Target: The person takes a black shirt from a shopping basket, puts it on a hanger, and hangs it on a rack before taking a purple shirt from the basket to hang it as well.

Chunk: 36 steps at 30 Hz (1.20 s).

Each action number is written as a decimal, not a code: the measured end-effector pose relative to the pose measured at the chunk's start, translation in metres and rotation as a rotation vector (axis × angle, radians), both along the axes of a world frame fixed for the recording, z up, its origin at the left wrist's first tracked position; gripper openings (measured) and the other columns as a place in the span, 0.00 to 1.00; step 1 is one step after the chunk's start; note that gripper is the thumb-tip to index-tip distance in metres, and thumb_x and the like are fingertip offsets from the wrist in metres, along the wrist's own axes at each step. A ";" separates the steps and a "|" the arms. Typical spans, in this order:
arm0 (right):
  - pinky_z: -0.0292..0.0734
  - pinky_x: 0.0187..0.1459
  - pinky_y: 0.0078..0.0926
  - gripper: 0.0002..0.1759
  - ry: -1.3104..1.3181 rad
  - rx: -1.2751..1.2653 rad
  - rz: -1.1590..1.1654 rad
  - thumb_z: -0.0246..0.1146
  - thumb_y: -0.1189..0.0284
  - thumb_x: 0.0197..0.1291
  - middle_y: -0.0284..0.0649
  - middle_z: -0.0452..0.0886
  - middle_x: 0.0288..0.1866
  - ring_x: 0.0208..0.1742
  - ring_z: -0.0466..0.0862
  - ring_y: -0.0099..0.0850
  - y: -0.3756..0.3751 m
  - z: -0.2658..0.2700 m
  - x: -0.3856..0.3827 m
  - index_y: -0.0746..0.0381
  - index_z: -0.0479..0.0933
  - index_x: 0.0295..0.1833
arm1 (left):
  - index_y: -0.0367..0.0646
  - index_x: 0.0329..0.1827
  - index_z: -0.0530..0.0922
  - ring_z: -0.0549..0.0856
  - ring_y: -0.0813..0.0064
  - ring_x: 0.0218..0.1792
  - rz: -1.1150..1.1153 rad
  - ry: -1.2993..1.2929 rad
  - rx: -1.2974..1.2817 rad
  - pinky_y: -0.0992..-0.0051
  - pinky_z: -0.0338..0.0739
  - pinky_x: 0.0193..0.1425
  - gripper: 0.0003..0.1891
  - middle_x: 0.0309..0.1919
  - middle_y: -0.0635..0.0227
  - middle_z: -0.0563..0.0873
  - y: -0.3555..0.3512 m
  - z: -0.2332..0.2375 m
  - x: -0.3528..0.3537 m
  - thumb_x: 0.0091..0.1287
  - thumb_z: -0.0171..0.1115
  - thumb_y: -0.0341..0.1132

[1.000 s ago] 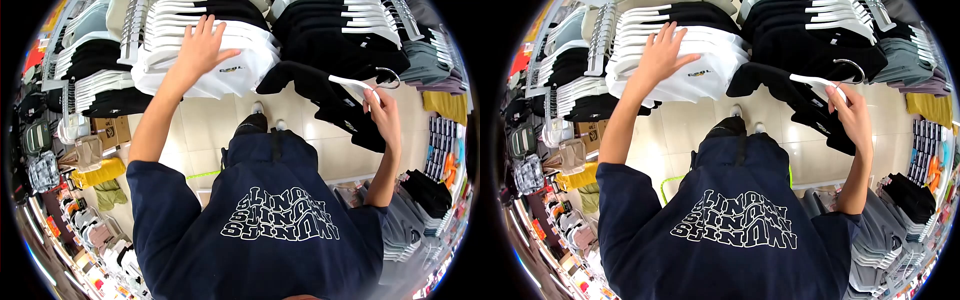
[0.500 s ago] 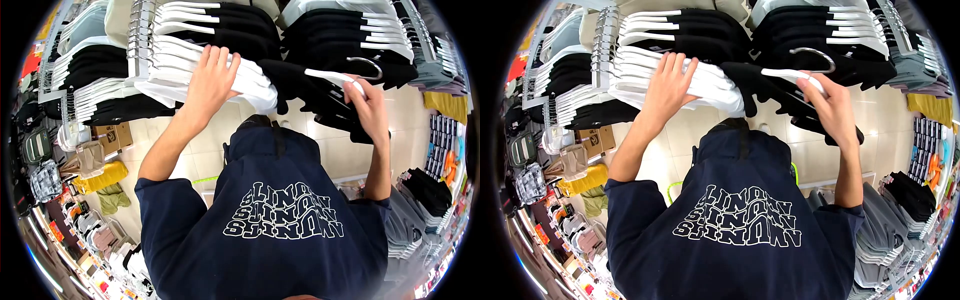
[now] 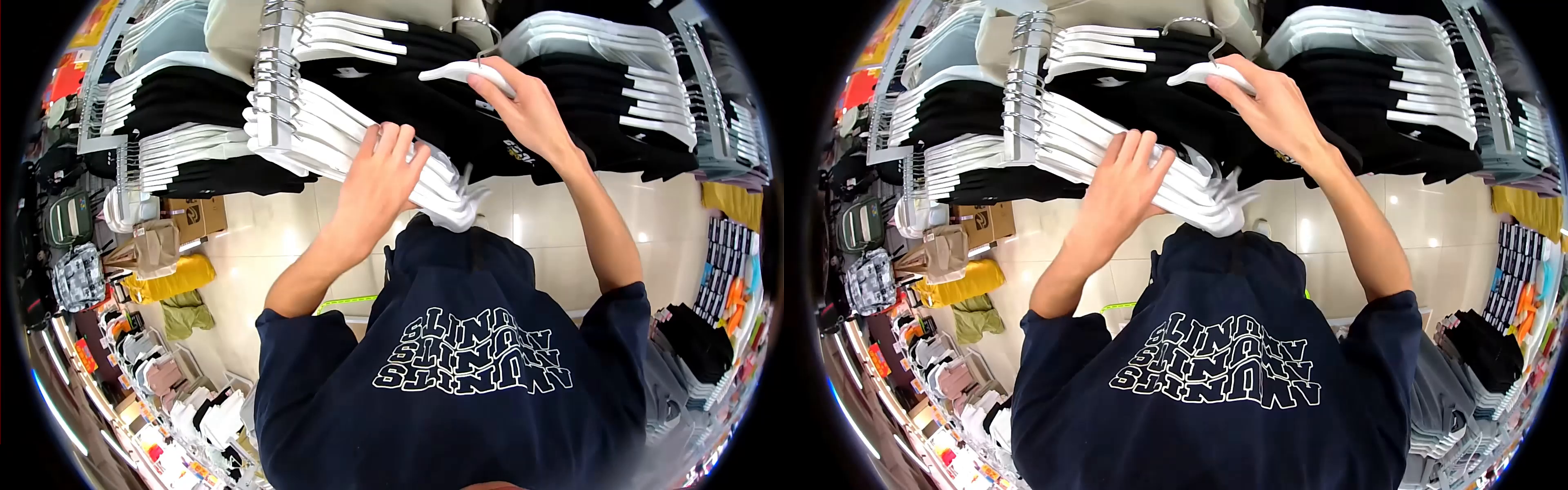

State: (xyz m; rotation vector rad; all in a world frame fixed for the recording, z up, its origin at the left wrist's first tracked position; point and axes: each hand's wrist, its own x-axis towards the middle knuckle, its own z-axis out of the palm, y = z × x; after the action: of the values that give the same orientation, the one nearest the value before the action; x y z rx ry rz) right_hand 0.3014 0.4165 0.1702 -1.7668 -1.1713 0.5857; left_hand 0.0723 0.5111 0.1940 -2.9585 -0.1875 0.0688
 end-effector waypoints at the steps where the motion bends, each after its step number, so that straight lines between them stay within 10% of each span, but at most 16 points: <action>1: 0.75 0.36 0.31 0.18 -0.020 0.003 0.019 0.62 0.59 0.72 0.41 0.82 0.29 0.27 0.78 0.33 0.007 -0.001 0.000 0.59 0.79 0.58 | 0.42 0.53 0.76 0.74 0.60 0.58 0.014 -0.005 0.008 0.62 0.68 0.67 0.35 0.49 0.61 0.75 -0.001 -0.001 0.002 0.44 0.79 0.51; 12: 0.70 0.31 0.35 0.22 -0.157 0.172 0.303 0.62 0.58 0.71 0.45 0.75 0.23 0.22 0.71 0.36 0.124 0.016 -0.051 0.61 0.78 0.62 | 0.45 0.51 0.81 0.74 0.60 0.57 0.171 -0.137 0.079 0.44 0.64 0.67 0.16 0.48 0.62 0.78 -0.013 -0.023 0.026 0.60 0.64 0.39; 17: 0.78 0.42 0.38 0.23 -0.258 0.082 0.269 0.63 0.57 0.69 0.50 0.85 0.32 0.35 0.85 0.46 0.152 0.014 -0.074 0.65 0.79 0.58 | 0.46 0.51 0.81 0.74 0.63 0.58 0.206 -0.150 0.049 0.47 0.65 0.67 0.25 0.52 0.62 0.77 -0.019 -0.024 0.028 0.49 0.73 0.40; 24: 0.79 0.44 0.40 0.28 -0.317 0.062 0.296 0.64 0.49 0.67 0.47 0.87 0.43 0.43 0.86 0.48 0.129 -0.015 -0.050 0.62 0.78 0.57 | 0.45 0.51 0.80 0.73 0.63 0.58 0.185 -0.117 0.066 0.50 0.65 0.68 0.30 0.50 0.64 0.76 -0.015 -0.025 0.025 0.45 0.77 0.46; 27: 0.78 0.54 0.33 0.20 -0.111 0.204 0.289 0.68 0.62 0.66 0.44 0.85 0.51 0.52 0.85 0.41 0.090 -0.029 -0.021 0.65 0.79 0.56 | 0.45 0.53 0.78 0.73 0.62 0.58 0.165 -0.108 0.102 0.50 0.65 0.69 0.33 0.50 0.64 0.76 -0.012 -0.029 0.020 0.44 0.79 0.49; 31: 0.78 0.53 0.32 0.17 -0.212 0.065 0.067 0.67 0.66 0.67 0.45 0.84 0.50 0.51 0.85 0.42 0.024 -0.049 -0.008 0.66 0.79 0.54 | 0.41 0.51 0.79 0.74 0.60 0.58 0.119 -0.102 0.039 0.47 0.64 0.70 0.20 0.47 0.60 0.77 -0.009 -0.026 0.013 0.57 0.67 0.38; 36: 0.79 0.47 0.36 0.15 -0.132 -0.106 -0.009 0.61 0.68 0.72 0.52 0.84 0.43 0.45 0.85 0.50 0.005 -0.075 -0.019 0.61 0.75 0.60 | 0.42 0.50 0.78 0.74 0.60 0.57 0.083 -0.118 0.051 0.48 0.65 0.69 0.26 0.47 0.61 0.76 -0.006 -0.024 0.007 0.52 0.73 0.45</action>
State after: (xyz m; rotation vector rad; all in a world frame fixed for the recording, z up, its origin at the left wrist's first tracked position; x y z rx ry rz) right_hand 0.2827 0.4218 0.0949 -1.9240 -1.2415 0.5414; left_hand 0.0793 0.5052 0.1698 -2.9049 -0.3233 -0.0985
